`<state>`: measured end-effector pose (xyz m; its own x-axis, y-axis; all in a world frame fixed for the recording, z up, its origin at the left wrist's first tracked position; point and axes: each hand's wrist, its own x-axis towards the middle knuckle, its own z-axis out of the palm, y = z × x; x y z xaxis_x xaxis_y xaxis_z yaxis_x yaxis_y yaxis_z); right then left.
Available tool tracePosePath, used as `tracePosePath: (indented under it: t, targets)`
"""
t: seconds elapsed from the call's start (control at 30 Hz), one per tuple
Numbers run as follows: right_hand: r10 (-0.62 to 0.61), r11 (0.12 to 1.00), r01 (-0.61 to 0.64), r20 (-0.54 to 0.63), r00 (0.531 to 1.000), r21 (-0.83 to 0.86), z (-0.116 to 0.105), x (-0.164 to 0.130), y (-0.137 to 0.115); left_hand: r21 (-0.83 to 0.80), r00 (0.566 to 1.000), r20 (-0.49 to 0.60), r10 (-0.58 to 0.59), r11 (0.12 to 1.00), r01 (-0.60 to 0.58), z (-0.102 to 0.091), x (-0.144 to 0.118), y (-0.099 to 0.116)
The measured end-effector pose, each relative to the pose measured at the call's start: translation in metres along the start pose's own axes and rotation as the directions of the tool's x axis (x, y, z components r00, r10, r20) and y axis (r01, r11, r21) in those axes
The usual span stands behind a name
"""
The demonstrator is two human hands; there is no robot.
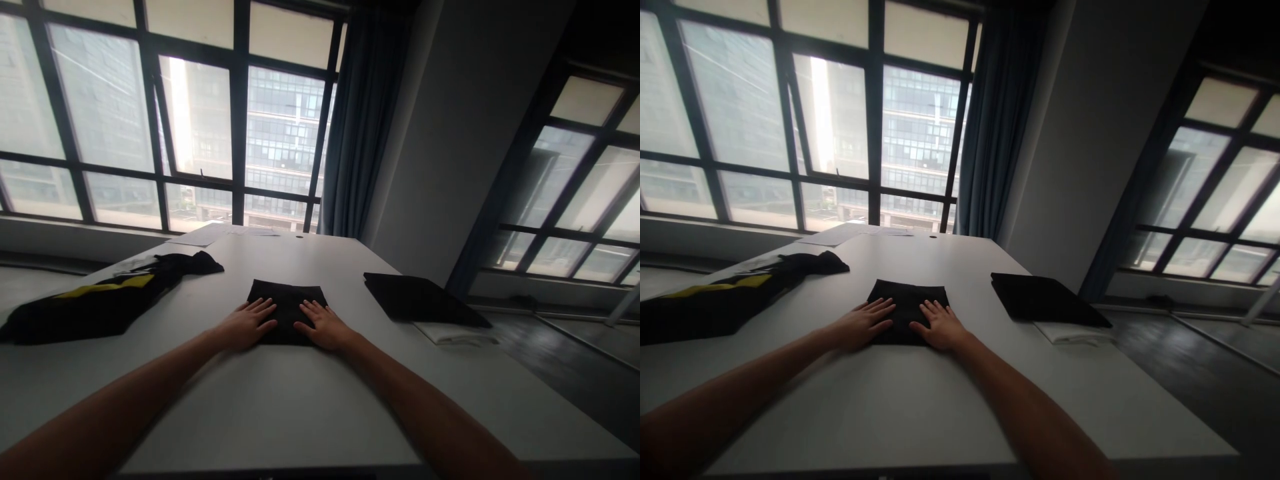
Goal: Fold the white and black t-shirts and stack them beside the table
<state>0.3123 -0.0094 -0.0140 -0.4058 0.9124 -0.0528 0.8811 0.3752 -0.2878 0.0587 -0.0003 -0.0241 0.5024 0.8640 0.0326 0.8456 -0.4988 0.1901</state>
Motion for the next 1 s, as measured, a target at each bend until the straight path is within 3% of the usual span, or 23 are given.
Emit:
tracePosePath:
  t: [0.13, 0.23, 0.33, 0.4, 0.53, 0.63, 0.73, 0.83, 0.93, 1.0]
  targets:
    - [0.140, 0.989, -0.140, -0.010, 0.990, -0.037, -0.008, -0.004, 0.007, 0.021, 0.989, -0.001, -0.150, 0.989, 0.150, -0.006, 0.001, -0.019]
    - [0.135, 0.984, -0.147, -0.116, 0.984, -0.100, -0.017, -0.010, 0.006, 0.095, 0.973, -0.077, -0.220, 0.969, 0.226, -0.013, -0.002, -0.022]
    - [0.060, 0.981, -0.100, -0.226, 0.972, -0.168, -0.025, -0.015, -0.004, 0.190, 0.948, -0.262, -0.181, 0.953, 0.235, -0.021, -0.008, -0.009]
    - [0.023, 0.987, -0.061, -0.245, 0.969, -0.151, -0.028, -0.018, -0.011, 0.172, 0.939, -0.323, -0.116, 0.969, 0.179, -0.020, -0.012, 0.006]
    - [-0.105, 0.994, 0.087, -0.352, 0.930, -0.067, -0.024, -0.015, -0.008, 0.018, 0.982, -0.173, -0.076, 0.997, 0.081, -0.003, -0.015, 0.032]
    - [-0.188, 0.981, 0.189, -0.429, 0.884, -0.042, -0.018, -0.008, 0.006, -0.008, 0.997, -0.056, 0.048, 0.999, -0.049, 0.005, -0.017, 0.036]
    - [-0.228, 0.970, 0.244, -0.417, 0.880, -0.016, -0.012, -0.002, 0.015, -0.068, 0.963, 0.012, 0.271, 0.961, -0.269, 0.002, -0.020, 0.034]
    - [-0.217, 0.974, 0.226, -0.251, 0.943, 0.008, -0.006, 0.002, 0.018, -0.111, 0.901, 0.070, 0.428, 0.901, -0.419, -0.005, -0.019, 0.029]
    - [-0.081, 0.997, 0.080, -0.102, 0.991, -0.017, -0.003, 0.004, 0.020, -0.107, 0.933, 0.077, 0.352, 0.933, -0.343, -0.009, -0.013, 0.016]
    - [0.030, 0.998, -0.036, -0.106, 0.994, -0.047, -0.006, 0.003, 0.021, -0.103, 0.973, 0.067, 0.221, 0.972, -0.213, -0.011, -0.009, 0.002]
